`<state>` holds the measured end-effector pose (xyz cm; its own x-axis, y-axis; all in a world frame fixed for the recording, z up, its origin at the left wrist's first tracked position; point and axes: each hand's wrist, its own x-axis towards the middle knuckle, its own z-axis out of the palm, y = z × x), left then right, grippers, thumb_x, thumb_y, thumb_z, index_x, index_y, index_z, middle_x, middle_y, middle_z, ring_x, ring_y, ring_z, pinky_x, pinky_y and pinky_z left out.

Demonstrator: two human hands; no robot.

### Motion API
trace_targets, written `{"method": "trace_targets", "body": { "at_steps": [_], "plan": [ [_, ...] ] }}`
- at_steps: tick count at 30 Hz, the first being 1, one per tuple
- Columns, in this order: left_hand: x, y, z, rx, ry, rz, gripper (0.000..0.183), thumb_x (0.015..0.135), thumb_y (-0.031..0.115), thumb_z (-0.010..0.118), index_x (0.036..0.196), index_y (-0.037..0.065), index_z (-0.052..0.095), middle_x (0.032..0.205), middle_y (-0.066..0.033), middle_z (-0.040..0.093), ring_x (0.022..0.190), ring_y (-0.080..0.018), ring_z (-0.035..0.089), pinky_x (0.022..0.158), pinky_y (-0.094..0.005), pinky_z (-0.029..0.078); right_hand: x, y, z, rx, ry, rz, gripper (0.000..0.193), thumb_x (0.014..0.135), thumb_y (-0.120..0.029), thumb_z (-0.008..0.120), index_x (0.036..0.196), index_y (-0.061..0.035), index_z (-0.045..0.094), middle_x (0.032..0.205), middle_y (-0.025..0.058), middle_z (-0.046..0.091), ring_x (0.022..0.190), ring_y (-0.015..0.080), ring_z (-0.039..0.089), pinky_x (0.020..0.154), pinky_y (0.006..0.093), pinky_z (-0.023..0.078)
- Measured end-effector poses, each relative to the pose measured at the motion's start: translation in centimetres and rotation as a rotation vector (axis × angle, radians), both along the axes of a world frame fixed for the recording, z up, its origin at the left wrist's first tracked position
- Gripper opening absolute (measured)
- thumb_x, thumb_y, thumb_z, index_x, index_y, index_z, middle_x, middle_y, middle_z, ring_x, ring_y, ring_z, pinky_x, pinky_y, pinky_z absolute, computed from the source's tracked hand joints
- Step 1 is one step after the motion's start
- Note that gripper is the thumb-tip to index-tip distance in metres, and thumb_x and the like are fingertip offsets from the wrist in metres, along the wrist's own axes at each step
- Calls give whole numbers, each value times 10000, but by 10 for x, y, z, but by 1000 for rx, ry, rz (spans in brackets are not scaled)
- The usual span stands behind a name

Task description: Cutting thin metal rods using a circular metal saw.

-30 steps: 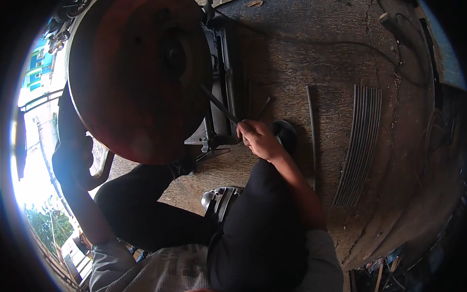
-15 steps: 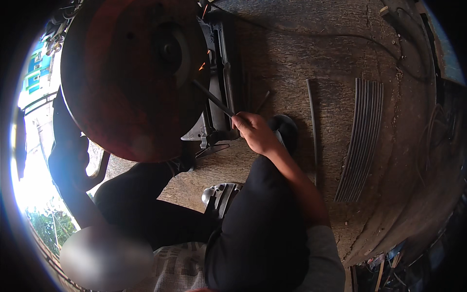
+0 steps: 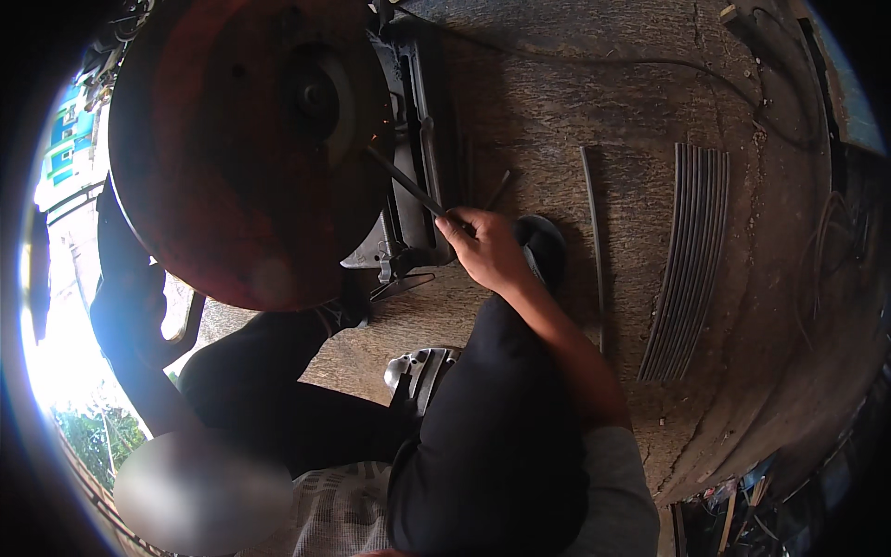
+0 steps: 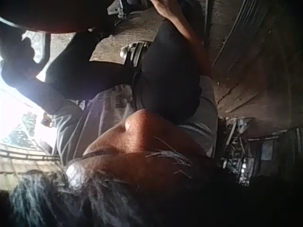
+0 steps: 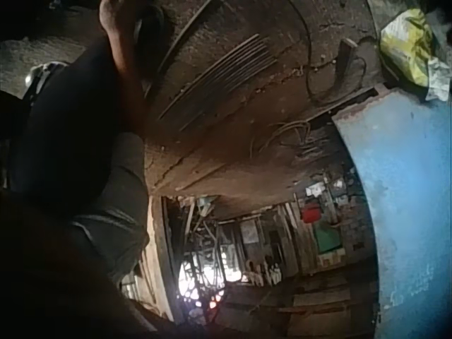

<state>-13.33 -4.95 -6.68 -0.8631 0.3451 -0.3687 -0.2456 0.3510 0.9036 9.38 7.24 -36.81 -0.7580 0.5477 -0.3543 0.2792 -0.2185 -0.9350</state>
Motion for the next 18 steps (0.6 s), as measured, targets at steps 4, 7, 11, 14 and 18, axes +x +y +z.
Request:
{"method": "trace_targets", "body": {
  "at_steps": [4,7,11,14,18],
  "plan": [
    [-24,-16,-4,110,-175,623,261,802,157,542,1019,20,496,612,-63,462,457,-129,422,336,-217,301,-3,2,12,151,-32,-6,280,930,-260,579,839,-3,642,532,-40,437,502,37,395,453,248,313],
    [5,6,-3,57,-15,61,260,811,130,522,1040,10,489,622,-64,465,489,-139,444,339,-212,295,2,4,14,337,-124,14,297,945,-272,555,853,-1,634,515,-23,443,481,44,398,449,247,320],
    [-23,-24,-11,144,-64,84,215,820,112,500,994,-13,498,651,-68,472,532,-162,470,346,-222,305,11,10,21,-212,-56,30,301,974,-264,498,870,0,600,512,-16,425,457,56,411,436,253,332],
    [-16,-9,-6,-181,-40,-175,223,814,134,514,954,-39,515,687,-84,501,563,-185,491,401,-257,357,13,11,19,-355,28,58,311,991,-283,457,888,-21,589,518,-39,413,430,24,354,401,210,288],
    [-9,-16,-5,-37,204,-203,316,777,181,549,966,-72,530,710,-114,535,588,-195,512,514,-288,403,7,14,27,-435,21,69,292,997,-232,444,854,-18,582,548,-57,380,479,19,339,427,212,272]
  ]
}}
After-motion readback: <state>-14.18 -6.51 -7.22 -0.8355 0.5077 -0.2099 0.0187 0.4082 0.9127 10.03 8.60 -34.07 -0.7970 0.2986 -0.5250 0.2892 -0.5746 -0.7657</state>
